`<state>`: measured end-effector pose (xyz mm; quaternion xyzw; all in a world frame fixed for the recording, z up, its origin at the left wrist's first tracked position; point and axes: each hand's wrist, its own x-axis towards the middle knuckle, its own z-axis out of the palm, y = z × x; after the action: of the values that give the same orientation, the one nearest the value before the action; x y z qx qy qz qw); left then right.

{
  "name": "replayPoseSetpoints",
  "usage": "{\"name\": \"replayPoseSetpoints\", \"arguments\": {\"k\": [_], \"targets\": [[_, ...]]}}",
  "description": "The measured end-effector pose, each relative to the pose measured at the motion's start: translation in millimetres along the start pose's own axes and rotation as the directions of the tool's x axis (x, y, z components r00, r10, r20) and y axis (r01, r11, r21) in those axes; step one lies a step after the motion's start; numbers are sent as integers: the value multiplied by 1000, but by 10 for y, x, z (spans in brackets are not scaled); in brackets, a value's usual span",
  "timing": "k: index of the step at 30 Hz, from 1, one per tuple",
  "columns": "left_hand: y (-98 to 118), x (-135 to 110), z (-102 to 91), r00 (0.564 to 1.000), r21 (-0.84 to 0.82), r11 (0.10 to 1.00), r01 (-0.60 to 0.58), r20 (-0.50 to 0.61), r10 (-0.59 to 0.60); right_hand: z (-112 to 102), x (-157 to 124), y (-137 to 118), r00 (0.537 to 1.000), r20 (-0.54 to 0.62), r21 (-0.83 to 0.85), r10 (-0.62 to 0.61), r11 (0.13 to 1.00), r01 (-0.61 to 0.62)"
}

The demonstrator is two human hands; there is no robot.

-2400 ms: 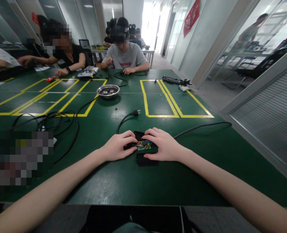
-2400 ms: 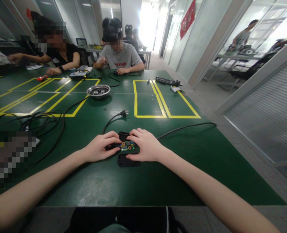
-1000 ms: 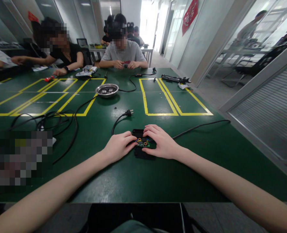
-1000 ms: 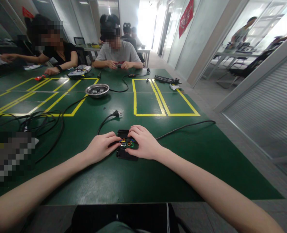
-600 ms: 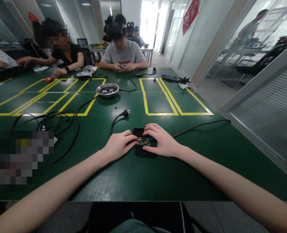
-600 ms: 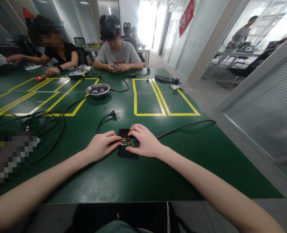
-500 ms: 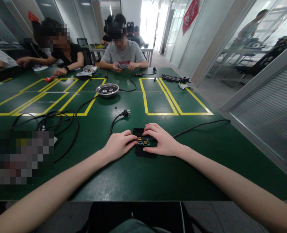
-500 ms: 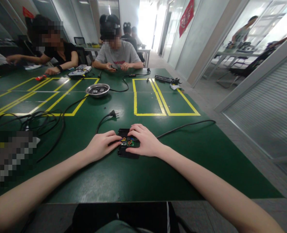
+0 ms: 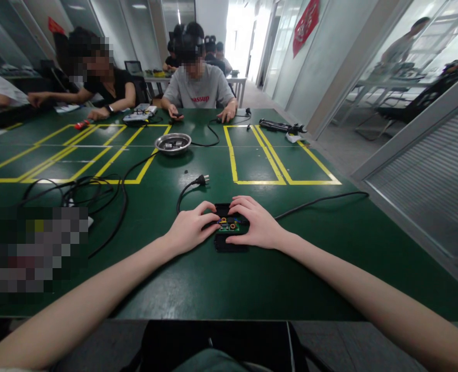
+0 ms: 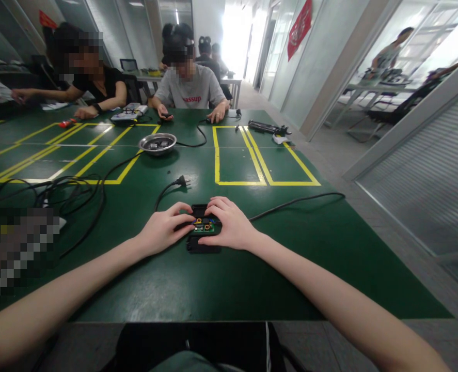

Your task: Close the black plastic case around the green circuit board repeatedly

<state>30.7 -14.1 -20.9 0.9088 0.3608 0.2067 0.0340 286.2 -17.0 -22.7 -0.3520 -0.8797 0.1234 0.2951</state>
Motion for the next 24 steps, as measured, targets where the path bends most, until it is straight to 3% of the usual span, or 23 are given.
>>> {"name": "replayPoseSetpoints", "arguments": {"k": [24], "targets": [[3, 38, -5, 1000, 31, 999, 21, 8, -21, -14, 17, 47, 999, -32, -33, 7, 999, -8]]}}
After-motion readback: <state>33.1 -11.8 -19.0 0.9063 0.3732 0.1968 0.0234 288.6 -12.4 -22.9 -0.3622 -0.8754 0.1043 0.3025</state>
